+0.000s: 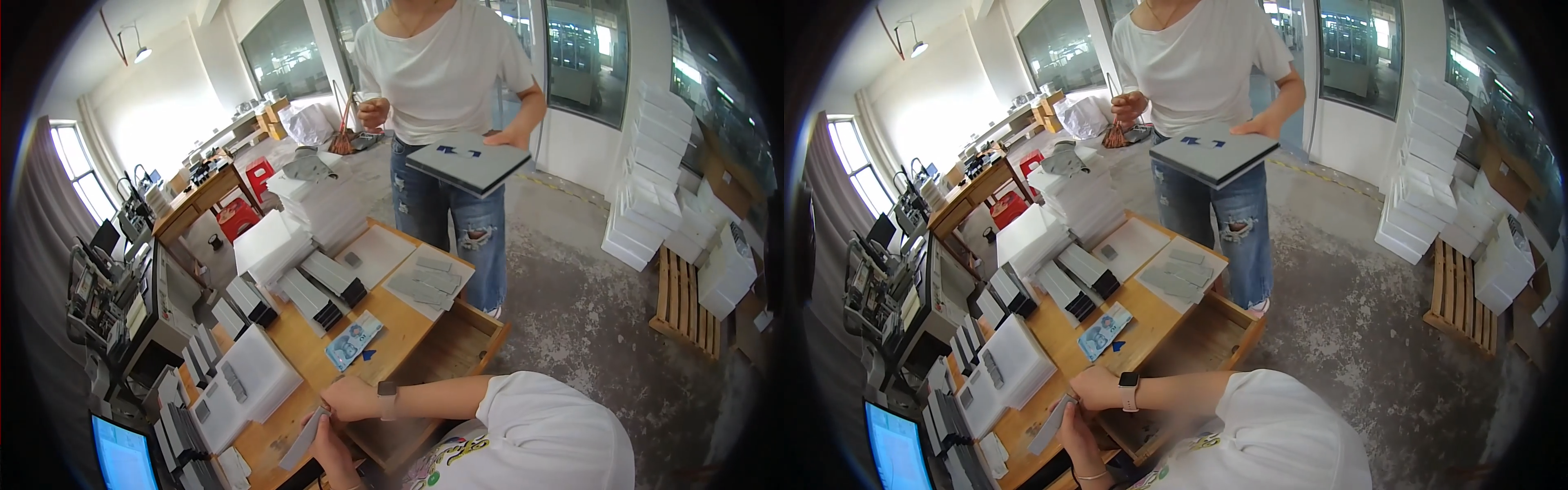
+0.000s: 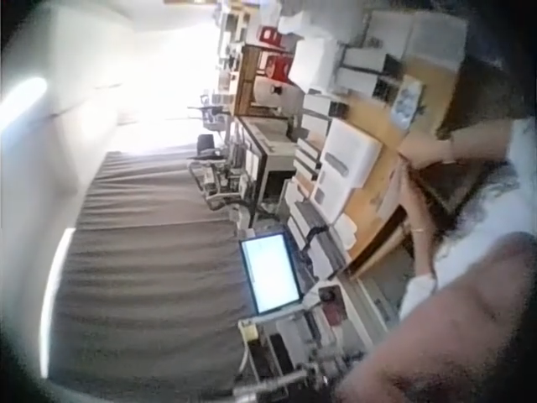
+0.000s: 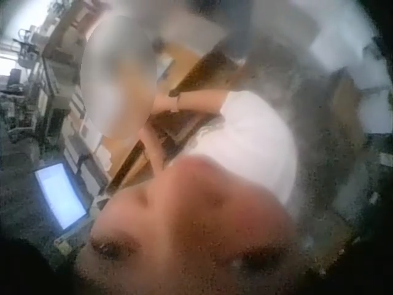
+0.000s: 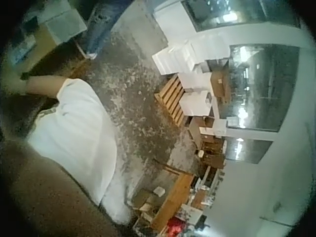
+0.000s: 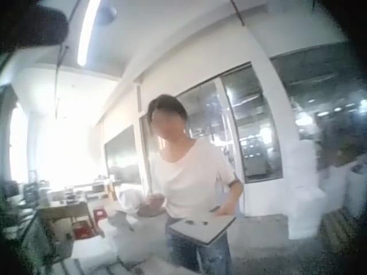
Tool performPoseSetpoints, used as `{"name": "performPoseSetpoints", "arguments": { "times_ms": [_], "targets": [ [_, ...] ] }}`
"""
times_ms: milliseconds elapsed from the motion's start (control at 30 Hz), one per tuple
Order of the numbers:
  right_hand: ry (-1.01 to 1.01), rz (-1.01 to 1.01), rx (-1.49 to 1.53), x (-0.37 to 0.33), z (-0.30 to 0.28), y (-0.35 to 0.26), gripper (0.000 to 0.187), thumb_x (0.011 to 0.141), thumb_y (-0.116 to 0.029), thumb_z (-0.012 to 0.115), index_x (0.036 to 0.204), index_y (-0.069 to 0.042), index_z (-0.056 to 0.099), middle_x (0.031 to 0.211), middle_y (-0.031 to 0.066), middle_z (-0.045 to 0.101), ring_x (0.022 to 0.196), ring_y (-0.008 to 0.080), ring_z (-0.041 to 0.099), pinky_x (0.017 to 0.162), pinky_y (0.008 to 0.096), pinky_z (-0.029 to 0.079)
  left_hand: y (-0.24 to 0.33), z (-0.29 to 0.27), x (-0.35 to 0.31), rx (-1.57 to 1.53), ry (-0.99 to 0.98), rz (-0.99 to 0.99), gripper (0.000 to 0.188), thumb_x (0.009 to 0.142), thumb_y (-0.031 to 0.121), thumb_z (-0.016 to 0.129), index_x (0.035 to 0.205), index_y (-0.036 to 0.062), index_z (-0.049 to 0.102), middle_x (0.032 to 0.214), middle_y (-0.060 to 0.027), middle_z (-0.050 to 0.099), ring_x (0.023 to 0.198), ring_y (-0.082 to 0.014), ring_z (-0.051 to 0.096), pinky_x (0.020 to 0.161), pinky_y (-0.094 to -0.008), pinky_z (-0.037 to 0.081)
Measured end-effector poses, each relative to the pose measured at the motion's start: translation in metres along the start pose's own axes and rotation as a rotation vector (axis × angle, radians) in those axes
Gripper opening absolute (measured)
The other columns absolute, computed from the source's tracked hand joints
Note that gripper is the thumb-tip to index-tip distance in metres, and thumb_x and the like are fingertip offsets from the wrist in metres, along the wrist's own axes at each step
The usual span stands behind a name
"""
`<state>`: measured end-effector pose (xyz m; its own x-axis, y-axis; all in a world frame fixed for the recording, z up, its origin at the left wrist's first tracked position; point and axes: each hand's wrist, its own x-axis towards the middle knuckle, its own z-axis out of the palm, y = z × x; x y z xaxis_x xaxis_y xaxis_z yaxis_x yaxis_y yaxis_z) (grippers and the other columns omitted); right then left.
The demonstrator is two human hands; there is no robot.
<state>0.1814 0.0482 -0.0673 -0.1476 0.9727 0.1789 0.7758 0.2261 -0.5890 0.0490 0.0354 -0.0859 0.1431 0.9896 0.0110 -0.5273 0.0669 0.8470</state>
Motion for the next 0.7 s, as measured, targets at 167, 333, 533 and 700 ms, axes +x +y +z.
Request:
{"name": "performPoseSetpoints", "arguments": {
  "times_ms": [167, 333, 533, 700],
  "targets": [
    [0.008, 0.009, 0.001, 0.003, 0.008, -0.015, 0.015, 0.068, -0.019, 0.059, 0.075, -0.006, 0.058, 0.069, 0.0167, 0.06, 0.069, 0.0342, 0.059, 0.062, 0.0427, 0.046, 0.025, 0.005, -0.015, 0.003, 0.057, 0.085, 0.021, 0.077, -0.003, 0.053, 0.097, 0.0008, 0.046, 0.092, -0.0113, 0.053, 0.086, -0.0187, 0.054, 0.081, -0.0292, 0.043],
    [0.005, -0.098, 0.108, 0.009, 0.025, -0.041, 0.016, 0.07, -0.016, 0.057, 0.078, -0.002, 0.057, 0.071, 0.0184, 0.06, 0.07, 0.0343, 0.06, 0.062, 0.0416, 0.047, 0.032, -0.028, -0.012, 0.238, 0.137, 0.236, 0.023, 0.08, 0.001, 0.053, 0.102, 0.0021, 0.045, 0.098, -0.0099, 0.052, 0.092, -0.0183, 0.053, 0.084, -0.0281, 0.041],
    [-0.086, -0.126, 0.091, 0.023, 0.049, -0.062, 0.022, 0.067, -0.022, 0.062, 0.075, -0.003, 0.056, 0.07, 0.0171, 0.06, 0.068, 0.0335, 0.06, 0.061, 0.0414, 0.047, 0.041, -0.041, -0.015, 0.162, 0.251, 0.221, 0.019, 0.079, 0.0, 0.052, 0.097, 0.0018, 0.048, 0.093, -0.009, 0.054, 0.083, -0.0159, 0.053, 0.073, -0.0269, 0.044],
    [-0.118, -0.109, 0.012, 0.025, 0.053, -0.063, 0.028, 0.067, -0.025, 0.063, 0.083, -0.004, 0.054, 0.07, 0.0153, 0.06, 0.066, 0.034, 0.059, 0.058, 0.0411, 0.046, 0.036, -0.06, -0.014, 0.146, 0.18, 0.205, 0.021, 0.08, 0.001, 0.054, 0.1, 0.0025, 0.047, 0.094, -0.0089, 0.053, 0.085, -0.0167, 0.053, 0.074, -0.0274, 0.044]
  ]
}}
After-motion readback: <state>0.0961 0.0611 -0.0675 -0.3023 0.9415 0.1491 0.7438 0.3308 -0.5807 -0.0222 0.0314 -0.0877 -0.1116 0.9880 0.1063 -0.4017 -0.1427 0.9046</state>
